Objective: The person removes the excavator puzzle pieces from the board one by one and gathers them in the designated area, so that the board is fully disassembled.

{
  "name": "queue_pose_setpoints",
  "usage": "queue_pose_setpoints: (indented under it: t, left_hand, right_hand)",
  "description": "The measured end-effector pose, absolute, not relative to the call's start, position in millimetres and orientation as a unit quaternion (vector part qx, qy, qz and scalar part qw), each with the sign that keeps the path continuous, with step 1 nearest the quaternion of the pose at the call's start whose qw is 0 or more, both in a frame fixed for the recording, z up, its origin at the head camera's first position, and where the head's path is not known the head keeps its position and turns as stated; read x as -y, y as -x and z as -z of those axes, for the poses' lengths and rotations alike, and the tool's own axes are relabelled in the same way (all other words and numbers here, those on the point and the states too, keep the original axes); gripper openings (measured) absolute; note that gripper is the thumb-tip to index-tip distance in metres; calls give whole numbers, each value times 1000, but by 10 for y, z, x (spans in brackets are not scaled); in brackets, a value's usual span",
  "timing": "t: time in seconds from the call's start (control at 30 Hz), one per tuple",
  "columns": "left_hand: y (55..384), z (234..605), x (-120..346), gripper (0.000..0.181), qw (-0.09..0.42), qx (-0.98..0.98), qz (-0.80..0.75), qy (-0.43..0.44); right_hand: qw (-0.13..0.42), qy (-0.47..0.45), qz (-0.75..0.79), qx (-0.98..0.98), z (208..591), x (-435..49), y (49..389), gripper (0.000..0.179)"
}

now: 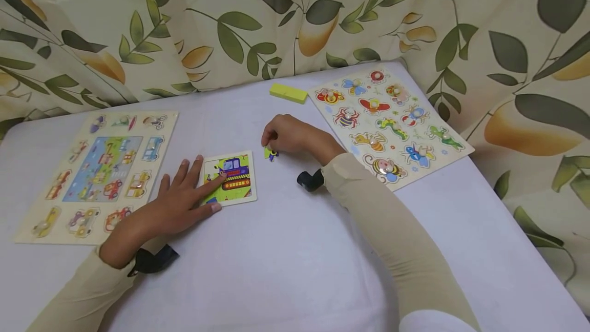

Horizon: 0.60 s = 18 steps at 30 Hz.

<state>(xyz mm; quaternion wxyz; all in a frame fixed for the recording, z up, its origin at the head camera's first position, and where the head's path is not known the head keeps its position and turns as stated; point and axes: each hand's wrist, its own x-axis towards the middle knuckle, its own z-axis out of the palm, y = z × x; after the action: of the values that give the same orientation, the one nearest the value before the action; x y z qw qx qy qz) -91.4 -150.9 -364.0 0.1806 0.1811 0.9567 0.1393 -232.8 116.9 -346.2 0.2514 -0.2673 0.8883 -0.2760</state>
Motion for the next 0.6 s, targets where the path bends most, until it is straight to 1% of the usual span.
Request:
queue_pose_setpoints:
  t: [0.13,0.37,0.6]
  left_hand:
    - [907,3622,1487,64,174,-955,-153,-187]
    - [931,3594,1409,70,175,-949,-159,-207]
    - [967,3567,1317,69,180,-949,-153,-208]
  right_hand:
    - [247,267,273,-891,3462,-1172,2320,13]
    - [244,250,280,-894,3437,-1166,2286,13]
    - [242,250,275,-896,3438,-1156,2288,12]
